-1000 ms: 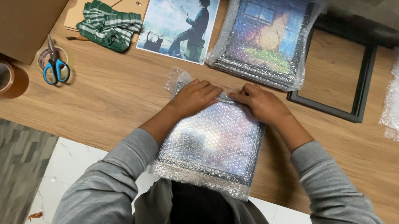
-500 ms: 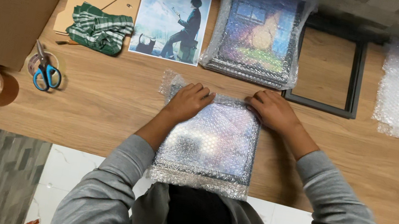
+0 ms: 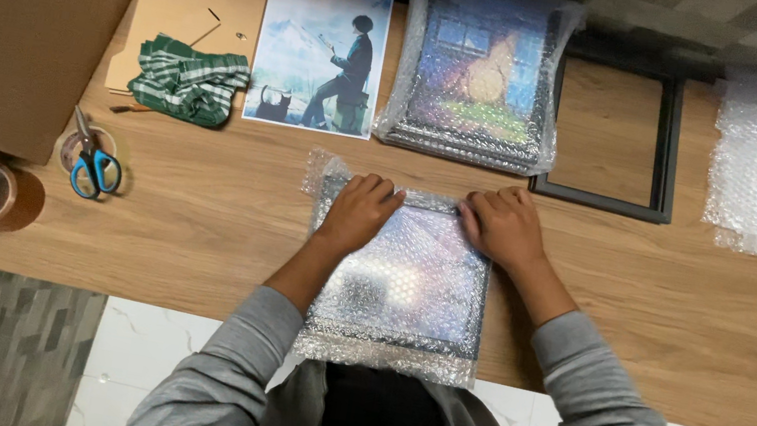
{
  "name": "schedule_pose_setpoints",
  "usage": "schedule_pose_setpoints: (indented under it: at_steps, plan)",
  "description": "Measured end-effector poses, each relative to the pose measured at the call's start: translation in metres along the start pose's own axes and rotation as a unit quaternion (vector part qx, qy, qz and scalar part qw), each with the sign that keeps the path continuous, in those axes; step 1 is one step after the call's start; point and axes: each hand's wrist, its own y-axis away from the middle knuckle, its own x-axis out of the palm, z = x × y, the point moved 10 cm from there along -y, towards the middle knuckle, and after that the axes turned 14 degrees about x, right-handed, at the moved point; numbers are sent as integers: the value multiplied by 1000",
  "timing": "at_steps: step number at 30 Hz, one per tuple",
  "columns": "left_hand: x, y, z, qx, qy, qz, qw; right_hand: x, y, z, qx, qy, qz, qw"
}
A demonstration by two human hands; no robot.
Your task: The person wraps a picture frame in bubble wrap and secures it by hand.
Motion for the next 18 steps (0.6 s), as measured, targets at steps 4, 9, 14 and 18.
schedule_pose_setpoints:
  at_steps: [4, 9, 14, 18]
  plan:
    - [-5, -1, 0, -20, -1, 3, 1000, 16, -16, 36, 21, -89, 86, 992]
    - [0, 1, 1, -27, 3, 13, 1000, 32, -4, 58, 36, -123, 119, 985]
    - [-18, -13, 16, -63, 42, 63, 995, 49, 11, 58, 43, -106, 85, 990]
    - [-8, 4, 60, -149, 125, 197, 961, 54, 15, 55, 55, -95, 81, 991]
